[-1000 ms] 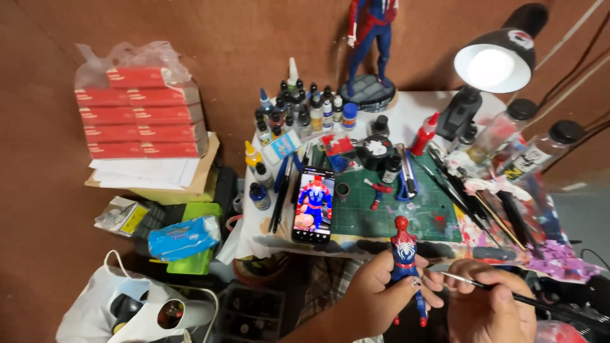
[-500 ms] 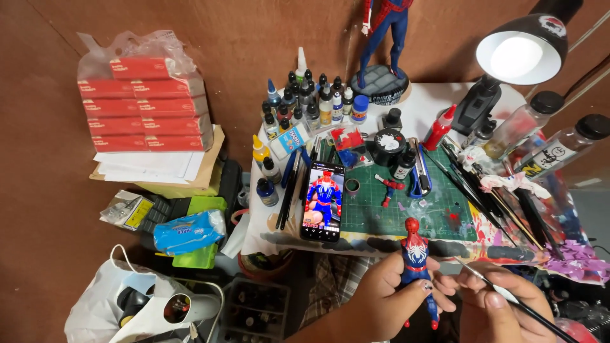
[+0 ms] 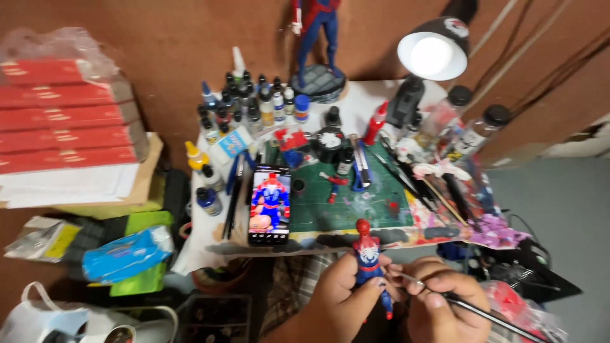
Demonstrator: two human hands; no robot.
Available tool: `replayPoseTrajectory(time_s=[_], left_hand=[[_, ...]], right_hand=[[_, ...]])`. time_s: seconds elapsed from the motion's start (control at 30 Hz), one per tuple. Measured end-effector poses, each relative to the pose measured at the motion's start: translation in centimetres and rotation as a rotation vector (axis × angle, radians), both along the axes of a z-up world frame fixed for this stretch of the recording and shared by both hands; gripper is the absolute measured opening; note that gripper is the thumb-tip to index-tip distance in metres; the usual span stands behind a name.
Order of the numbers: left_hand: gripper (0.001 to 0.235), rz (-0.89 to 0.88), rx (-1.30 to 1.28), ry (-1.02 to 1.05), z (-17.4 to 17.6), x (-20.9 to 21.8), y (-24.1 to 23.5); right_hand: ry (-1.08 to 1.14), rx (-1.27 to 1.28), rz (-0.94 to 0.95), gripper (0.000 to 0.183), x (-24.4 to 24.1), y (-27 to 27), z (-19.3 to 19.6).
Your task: Painting a Spider-Man action figure using a small paintbrush and referencing an image on a smartphone.
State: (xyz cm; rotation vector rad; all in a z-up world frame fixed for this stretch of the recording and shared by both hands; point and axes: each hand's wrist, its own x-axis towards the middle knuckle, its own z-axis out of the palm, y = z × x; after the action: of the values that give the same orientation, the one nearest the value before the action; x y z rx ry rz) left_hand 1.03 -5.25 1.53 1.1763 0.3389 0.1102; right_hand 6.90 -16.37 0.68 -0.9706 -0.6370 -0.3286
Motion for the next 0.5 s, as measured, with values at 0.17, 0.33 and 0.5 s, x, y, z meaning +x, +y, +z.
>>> replayPoseTrajectory(time_s=[0.17,0.33,0.5], left_hand=[[0.038,-0.087,0.224,0.053,2.8,-0.2,-0.4],[0.038,-0.08,0.315,-0.153,1.5,0.2,-2.0],[0.034,-0.1,0.374,-0.233,0.8,0.6,-2.8]], right_hand=[[-0.059,-0.08,-0.029,0.008,-0.7,-1.5,1.7],[-0.12,-0.177,-0.094,0.005,-0.6,-3.4,2.1],[-0.219,-0.232,-0.039,0.005,0.1,-5.5,1.7]])
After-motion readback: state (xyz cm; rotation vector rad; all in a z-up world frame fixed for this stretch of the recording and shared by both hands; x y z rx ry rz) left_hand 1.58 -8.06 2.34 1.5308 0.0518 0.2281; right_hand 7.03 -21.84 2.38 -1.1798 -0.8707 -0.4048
